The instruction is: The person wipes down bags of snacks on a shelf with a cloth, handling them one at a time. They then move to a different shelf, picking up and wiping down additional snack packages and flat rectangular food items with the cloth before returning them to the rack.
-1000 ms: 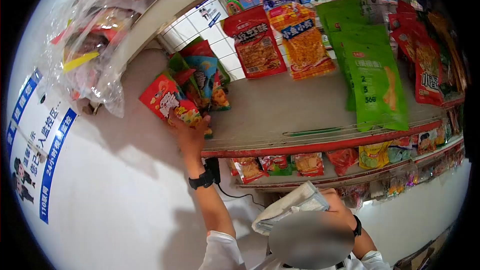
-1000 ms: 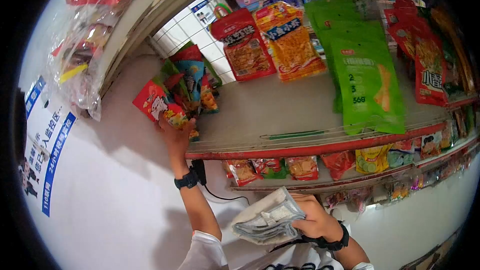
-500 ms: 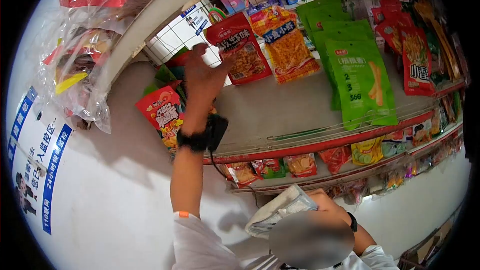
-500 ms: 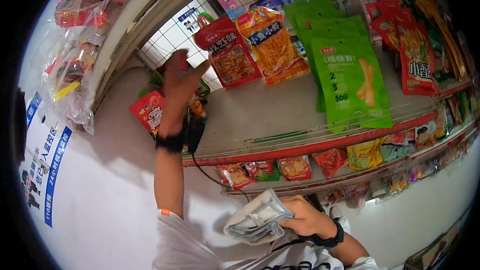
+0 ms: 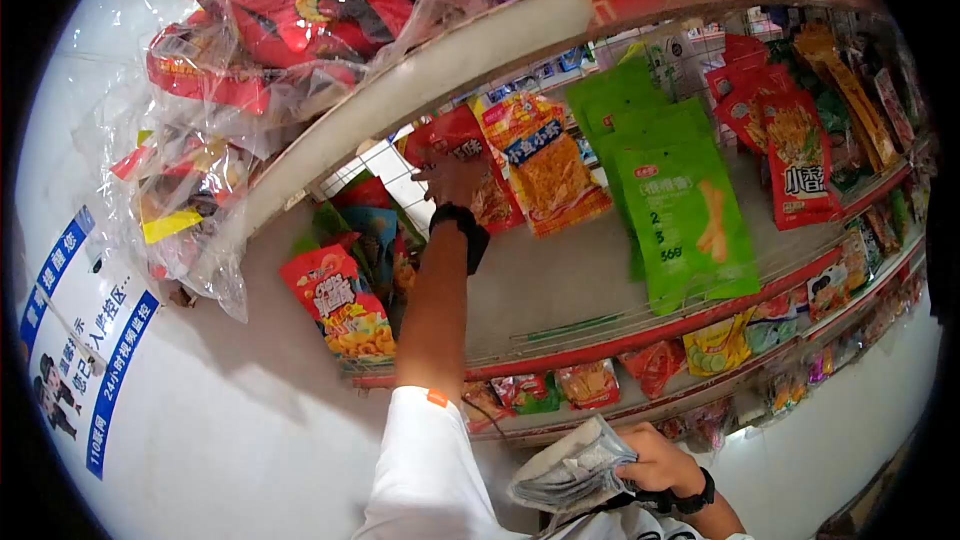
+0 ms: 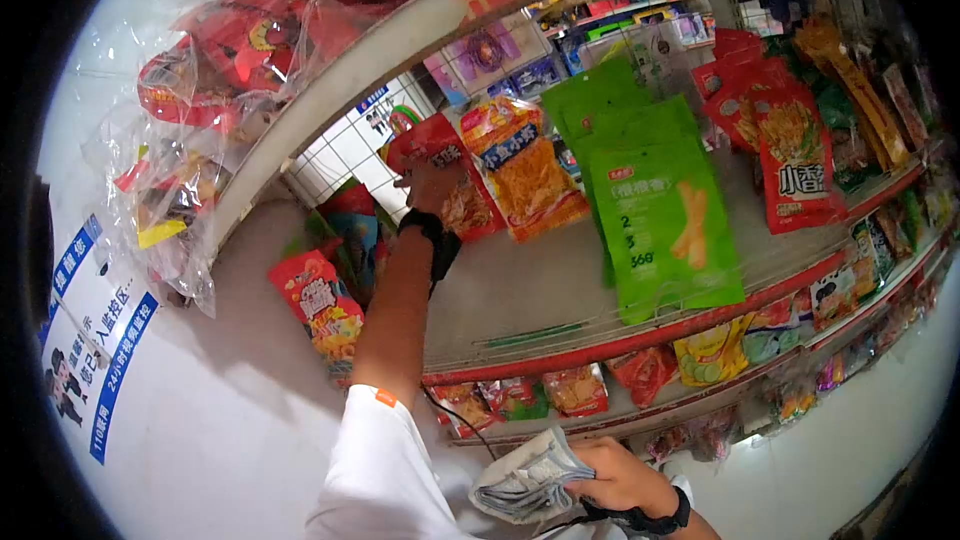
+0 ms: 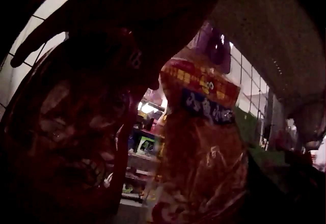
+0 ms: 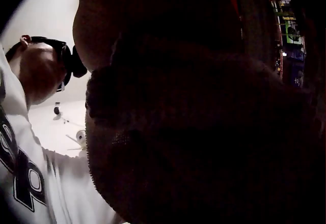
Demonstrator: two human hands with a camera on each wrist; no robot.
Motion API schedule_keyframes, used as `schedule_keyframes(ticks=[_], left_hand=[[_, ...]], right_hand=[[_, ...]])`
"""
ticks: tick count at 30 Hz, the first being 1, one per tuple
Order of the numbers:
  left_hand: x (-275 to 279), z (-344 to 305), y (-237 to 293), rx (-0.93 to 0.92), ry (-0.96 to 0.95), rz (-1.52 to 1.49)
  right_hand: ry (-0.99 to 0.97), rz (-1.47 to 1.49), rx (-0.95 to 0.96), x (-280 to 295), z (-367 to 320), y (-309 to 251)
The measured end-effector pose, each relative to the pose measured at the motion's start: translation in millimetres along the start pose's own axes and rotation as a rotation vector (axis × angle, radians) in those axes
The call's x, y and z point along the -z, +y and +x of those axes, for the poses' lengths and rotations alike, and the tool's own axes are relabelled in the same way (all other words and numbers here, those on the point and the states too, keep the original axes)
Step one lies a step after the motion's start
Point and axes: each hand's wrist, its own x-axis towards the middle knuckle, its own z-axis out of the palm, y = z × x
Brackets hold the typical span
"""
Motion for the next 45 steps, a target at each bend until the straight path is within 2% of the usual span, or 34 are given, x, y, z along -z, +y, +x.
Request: schedule_keyframes(ticks=[2, 6, 9, 10, 14, 17, 24, 29, 31, 32, 35, 37, 38, 39, 40, 41, 42, 45], left_hand=[[-27, 15, -14, -0.11, 0.109, -0.076], [-18, -12, -5, -0.045, 0.093, -0.04], [-13, -21, -9, -0.078, 0.087, -0.088], [-13, -22, -8, -0.06, 0.114, -0.065], [-14, -22, -8, -0.075, 0.156, -0.057], [-13, -20, -8, -0.057, 0.153, -0.069], [-6, -10, -15, -0.129, 0.294, -0.206], [18, 17, -21, -0.476, 0.346, -0.399], [58, -29, 2, -0.64, 0.316, -0.629], [63, -14, -8, -0.749, 0.226, -0.759], [103, -71, -8, -0.749, 0.155, -0.814], [114, -98, -21, -0.689, 0.046, -0.866], [112, -101, -32, -0.764, 0.116, -0.756], [113, -110, -40, -0.709, 0.076, -0.774], [119, -127, -46, -0.643, 0.038, -0.794], [126, -146, -48, -0.573, 0.005, -0.816], [135, -167, -48, -0.49, -0.083, -0.897], [127, -193, -84, -0.458, -0.152, -1.057]], right_hand=[[0.026, 0.009, -0.016, 1, -4, 3], [0.004, -0.027, -0.129, 5, -8, 6], [0.026, -0.069, -0.039, 4, -7, 12], [0.085, -0.05, -0.032, -1, -6, 15], [0.055, -0.047, -0.11, 0, -3, 11], [0.071, -0.034, -0.088, -1, 0, 6], [0.033, -0.027, -0.063, -1, 4, 10], [-0.016, 0.038, -0.152, 1, 5, 14], [0.009, 0.02, -0.057, 0, 5, 18], [0.019, 0.012, -0.011, -1, 5, 19], [-0.007, 0.078, -0.106, 5, 1, 18], [0.066, 0.263, -0.088, 4, -2, 30], [0.153, 0.403, -0.126, 0, -6, 36], [0.24, 0.539, -0.17, -3, -9, 43], [0.302, 0.471, -0.218, -1, -12, 49], [0.468, 0.517, -0.139, -5, -4, 31], [0.541, 0.458, -0.147, -1, -1, 25], [0.872, 0.306, -0.18, -3, -5, 31]])
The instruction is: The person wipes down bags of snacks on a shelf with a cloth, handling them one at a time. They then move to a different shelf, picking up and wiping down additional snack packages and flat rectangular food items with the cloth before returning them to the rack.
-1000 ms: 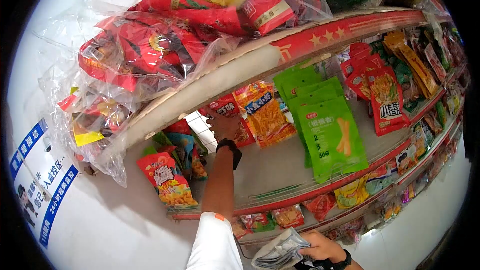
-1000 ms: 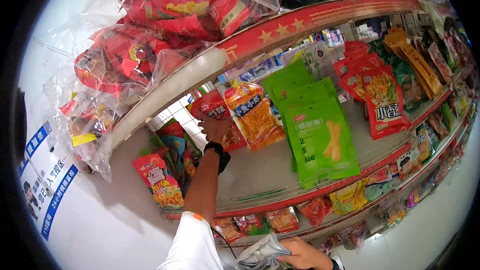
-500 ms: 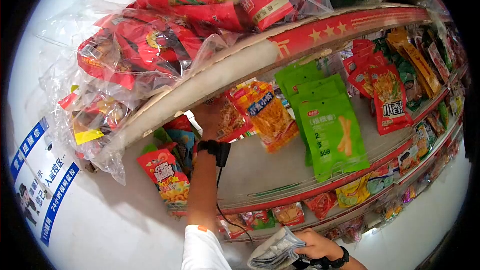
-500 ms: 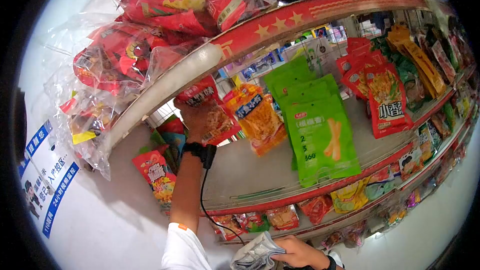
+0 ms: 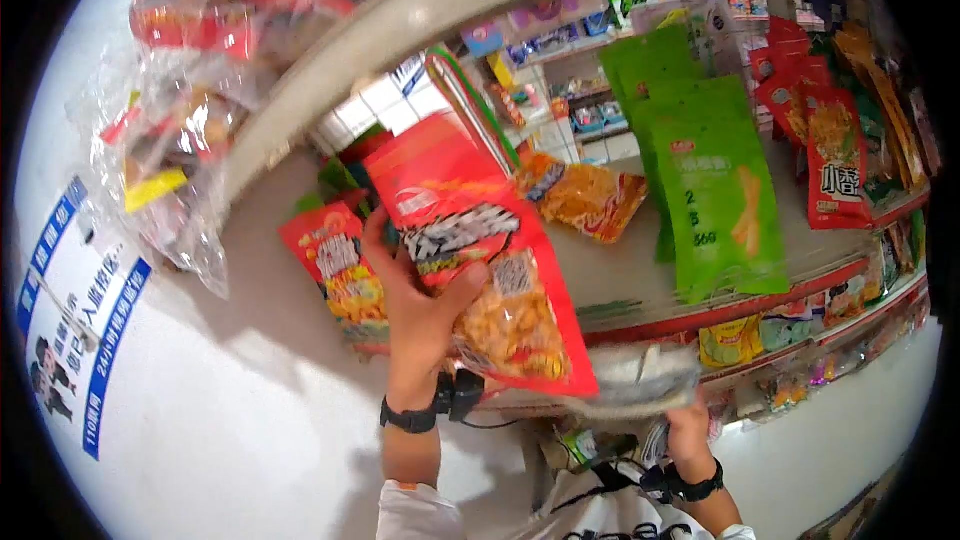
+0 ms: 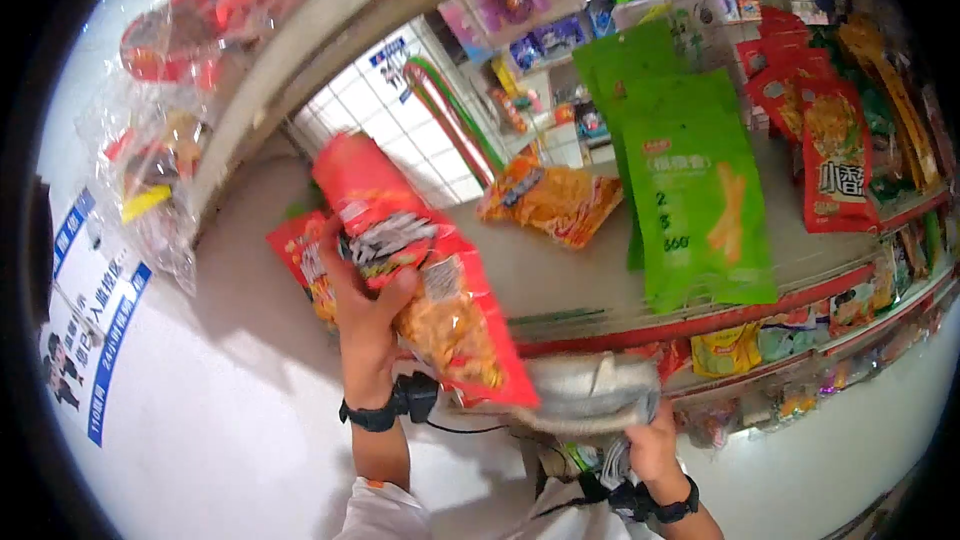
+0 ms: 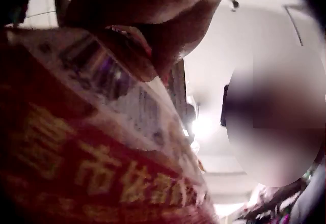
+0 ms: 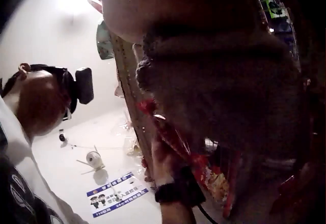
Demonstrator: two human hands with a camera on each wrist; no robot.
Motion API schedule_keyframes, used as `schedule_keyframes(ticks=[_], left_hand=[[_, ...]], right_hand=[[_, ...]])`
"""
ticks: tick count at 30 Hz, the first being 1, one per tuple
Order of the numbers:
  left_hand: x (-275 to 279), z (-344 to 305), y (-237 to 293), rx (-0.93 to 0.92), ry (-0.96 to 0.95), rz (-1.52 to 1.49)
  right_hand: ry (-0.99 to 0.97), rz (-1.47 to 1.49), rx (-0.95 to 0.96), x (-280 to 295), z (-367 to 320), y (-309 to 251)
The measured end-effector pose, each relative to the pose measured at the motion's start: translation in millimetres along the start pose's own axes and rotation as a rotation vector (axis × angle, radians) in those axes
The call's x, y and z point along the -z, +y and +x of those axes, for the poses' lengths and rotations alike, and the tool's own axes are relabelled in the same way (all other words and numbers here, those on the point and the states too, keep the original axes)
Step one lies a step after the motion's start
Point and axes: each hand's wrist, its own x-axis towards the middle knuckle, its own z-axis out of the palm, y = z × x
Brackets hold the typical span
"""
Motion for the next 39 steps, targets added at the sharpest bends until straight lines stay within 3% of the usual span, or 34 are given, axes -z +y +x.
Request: schedule_keyframes(ticks=[2, 4, 8, 9, 12, 14, 16, 27, 32, 35, 39], left_hand=[[13, -38, -12, 0.216, 0.051, -0.279], [17, -73, -22, 0.361, 0.085, -0.473], [14, -117, -45, 0.5, 0.111, -0.723], [11, -127, -49, 0.526, 0.11, -0.772], [3, -148, -53, 0.579, 0.114, -0.861], [1, -157, -54, 0.591, 0.11, -0.893], [-1, -163, -53, 0.597, 0.108, -0.924], [-2, -170, -39, 0.586, 0.117, -1.067], [0, -172, -32, 0.556, 0.156, -1.156], [-1, -167, -24, 0.532, 0.203, -1.221], [6, -164, -28, 0.44, 0.312, -1.326]], right_hand=[[0.085, 0.27, 0.004, -2, -1, 2], [0.14, 0.282, 0.027, -9, -3, -7], [0.107, -0.011, 0.184, -9, -21, 6], [0.026, -0.081, 0.21, -10, -23, 4], [-0.464, -0.435, 0.438, -47, -9, -26], [-0.586, -0.708, 0.686, -74, -3, -38], [-0.559, -0.724, 0.748, -87, -3, -37], [-0.346, -0.856, 0.917, -101, 9, -26], [-0.22, -0.926, 0.874, -109, 14, -45], [-0.263, -0.939, 0.985, -114, 20, -41], [-0.51, -0.774, 0.914, -112, 18, -42]])
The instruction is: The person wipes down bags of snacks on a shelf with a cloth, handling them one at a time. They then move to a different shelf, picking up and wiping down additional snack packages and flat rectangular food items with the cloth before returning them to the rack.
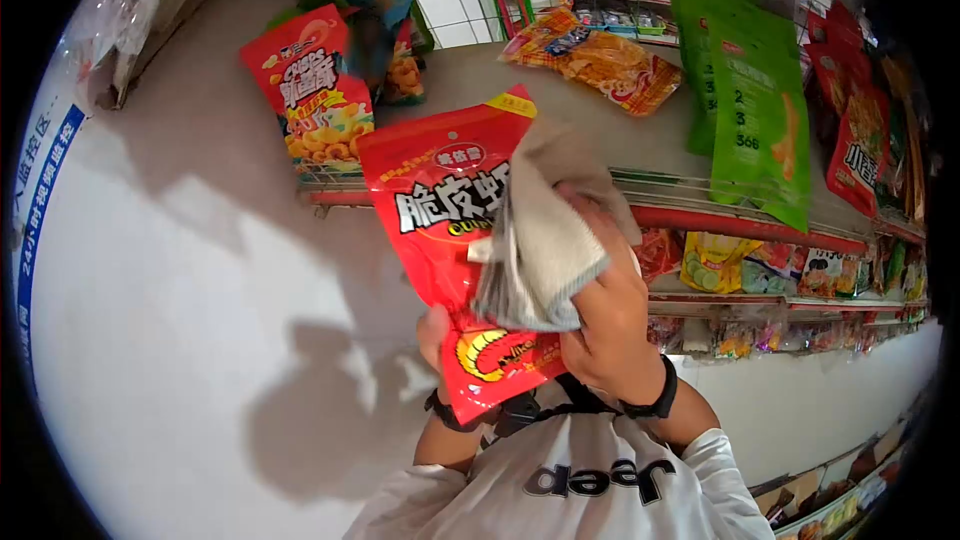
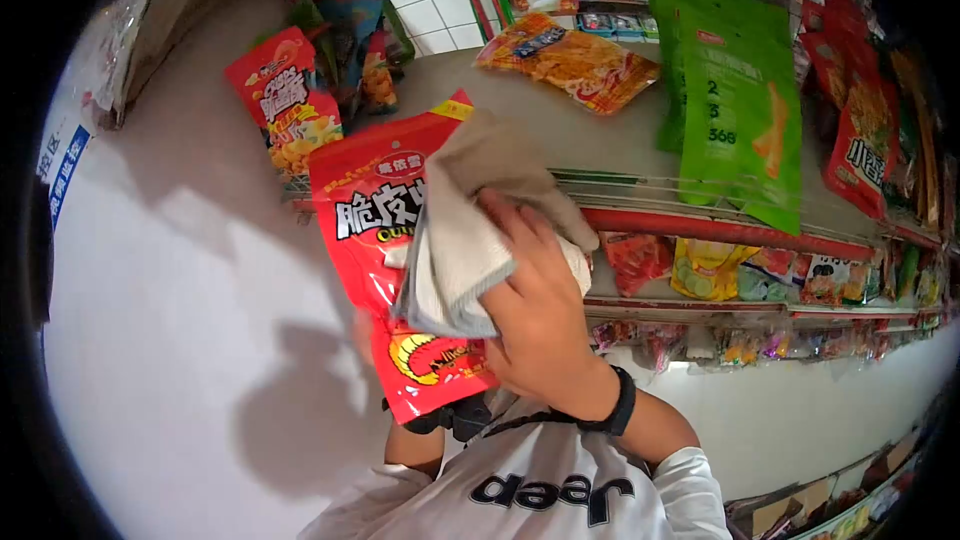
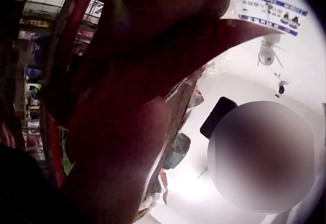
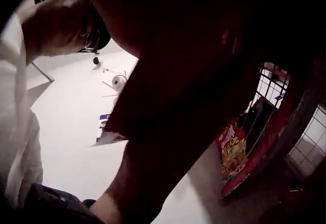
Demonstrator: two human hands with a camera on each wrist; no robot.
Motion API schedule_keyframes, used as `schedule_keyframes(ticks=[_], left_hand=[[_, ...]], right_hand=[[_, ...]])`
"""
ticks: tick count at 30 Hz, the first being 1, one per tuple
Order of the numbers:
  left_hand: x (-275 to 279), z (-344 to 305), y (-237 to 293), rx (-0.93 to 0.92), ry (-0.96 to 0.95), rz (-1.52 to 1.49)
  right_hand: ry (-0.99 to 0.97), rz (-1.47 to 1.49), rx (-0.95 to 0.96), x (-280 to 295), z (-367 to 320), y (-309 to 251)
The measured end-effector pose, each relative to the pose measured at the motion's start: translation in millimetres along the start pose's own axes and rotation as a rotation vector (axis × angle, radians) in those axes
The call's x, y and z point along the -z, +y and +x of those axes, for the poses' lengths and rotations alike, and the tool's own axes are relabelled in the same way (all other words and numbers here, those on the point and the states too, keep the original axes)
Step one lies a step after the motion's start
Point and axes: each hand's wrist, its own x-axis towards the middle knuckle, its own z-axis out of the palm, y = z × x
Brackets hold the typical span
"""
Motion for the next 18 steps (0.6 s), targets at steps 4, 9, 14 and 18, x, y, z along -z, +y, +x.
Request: schedule_keyframes(ticks=[4, 9, 14, 18], left_hand=[[14, 11, 25, -0.036, -0.086, -0.014], [11, 15, 37, -0.129, 0.001, 0.023], [29, 10, 43, -0.186, 0.016, 0.085], [23, 12, 39, -0.133, -0.093, -0.031]], right_hand=[[-0.335, 0.167, 0.191, 15, -6, 4], [0.074, 0.327, -0.24, 32, -34, 5], [0.621, 0.713, -0.937, 57, -22, 12], [0.722, 0.243, -0.405, 52, -37, 9]])
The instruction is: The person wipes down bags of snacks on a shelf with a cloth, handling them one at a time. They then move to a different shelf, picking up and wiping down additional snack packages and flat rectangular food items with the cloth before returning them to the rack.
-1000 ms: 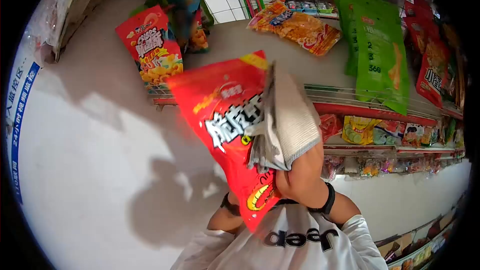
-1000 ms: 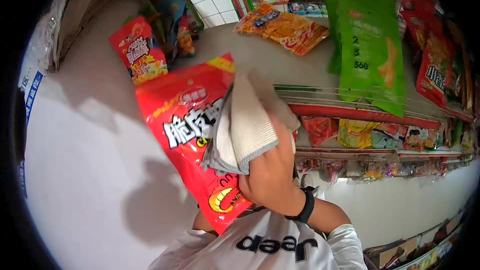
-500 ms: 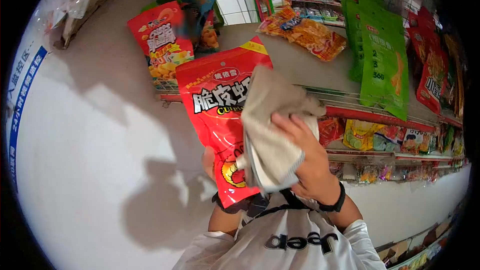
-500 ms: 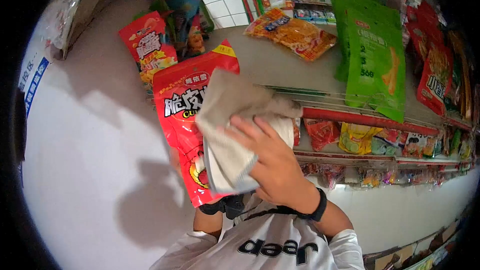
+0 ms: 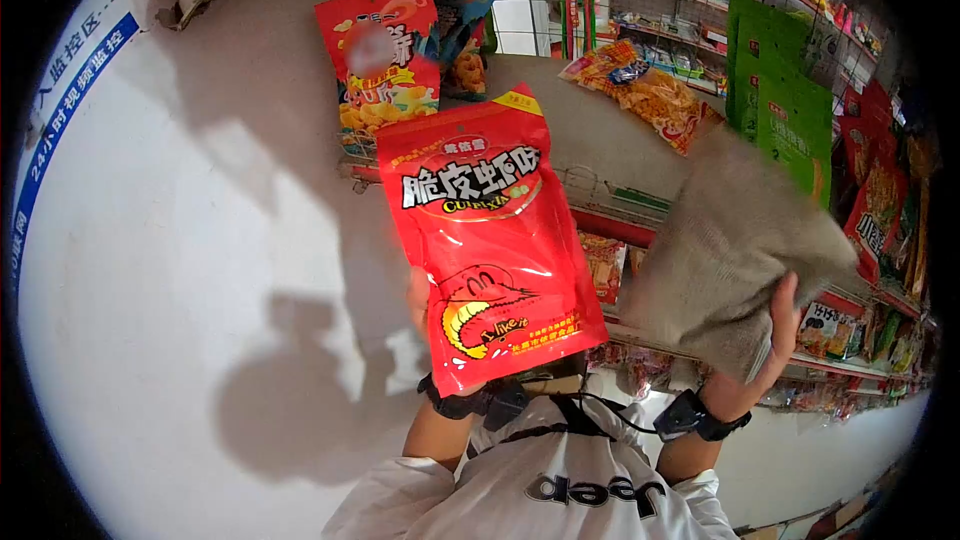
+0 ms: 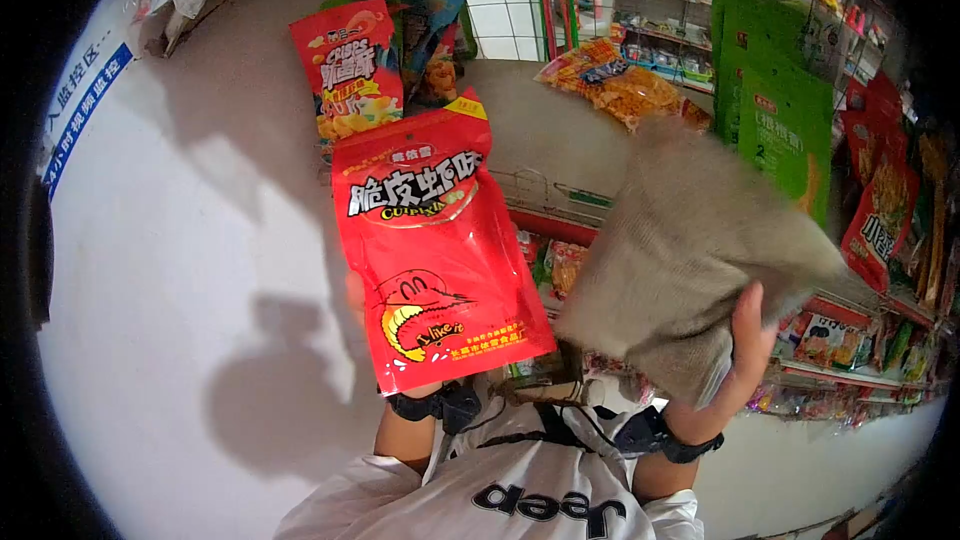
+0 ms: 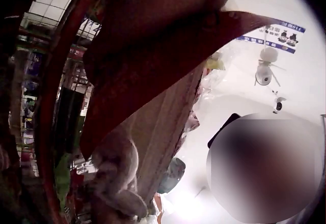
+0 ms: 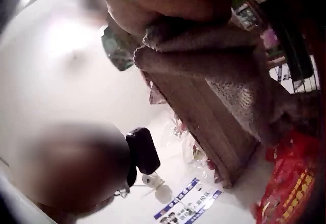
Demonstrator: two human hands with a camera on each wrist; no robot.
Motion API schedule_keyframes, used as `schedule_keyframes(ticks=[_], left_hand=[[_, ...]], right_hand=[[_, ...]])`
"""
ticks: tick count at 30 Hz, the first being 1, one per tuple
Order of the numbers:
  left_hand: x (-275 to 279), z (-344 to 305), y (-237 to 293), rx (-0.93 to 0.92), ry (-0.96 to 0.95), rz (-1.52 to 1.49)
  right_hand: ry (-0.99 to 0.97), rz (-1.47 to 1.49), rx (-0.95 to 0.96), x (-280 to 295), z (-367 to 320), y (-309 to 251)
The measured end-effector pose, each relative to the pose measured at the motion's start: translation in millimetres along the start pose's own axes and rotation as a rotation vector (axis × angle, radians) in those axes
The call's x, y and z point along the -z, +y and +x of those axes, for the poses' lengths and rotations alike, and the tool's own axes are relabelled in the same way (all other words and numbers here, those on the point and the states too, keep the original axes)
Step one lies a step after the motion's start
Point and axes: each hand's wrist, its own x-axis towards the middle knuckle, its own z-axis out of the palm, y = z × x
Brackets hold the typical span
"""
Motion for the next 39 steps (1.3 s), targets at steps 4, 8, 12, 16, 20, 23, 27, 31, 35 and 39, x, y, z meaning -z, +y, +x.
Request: schedule_keyframes(ticks=[4, 8, 12, 16, 20, 23, 27, 31, 35, 39], left_hand=[[24, -5, -3, -0.032, 0.04, 0.106], [9, -13, -13, 0.198, -0.112, -0.063], [-6, -24, -13, 0.241, 0.097, 0.465], [20, -36, -9, 0.44, 0.039, 0.38], [23, -41, -22, 0.508, -0.045, 0.602], [27, -44, -28, 0.47, -0.056, 0.527], [34, -40, -18, 0.34, -0.031, 0.164], [44, -41, 2, 0.281, -0.117, -0.246], [41, -42, -7, 0.246, 0.003, 0.171], [39, -45, -25, 0.4, -0.016, 0.55]], right_hand=[[-0.147, -0.059, -0.346, 3, -18, -4], [-1.068, -0.022, 0.05, -55, 4, -36], [-1.098, -0.361, 0.388, -70, -16, -22], [-0.9, -0.161, 0.256, -72, -25, -9], [-0.77, 0.031, -0.14, -62, -32, -9], [-0.851, 0.157, -0.194, -62, -26, -23], [-1.187, -0.01, 0.364, -68, -19, -20], [-1.226, -0.003, 0.369, -57, -37, -1], [-0.935, 0.026, 0.16, -57, -46, 0], [-0.686, 0.26, -0.134, -58, -51, -12]])
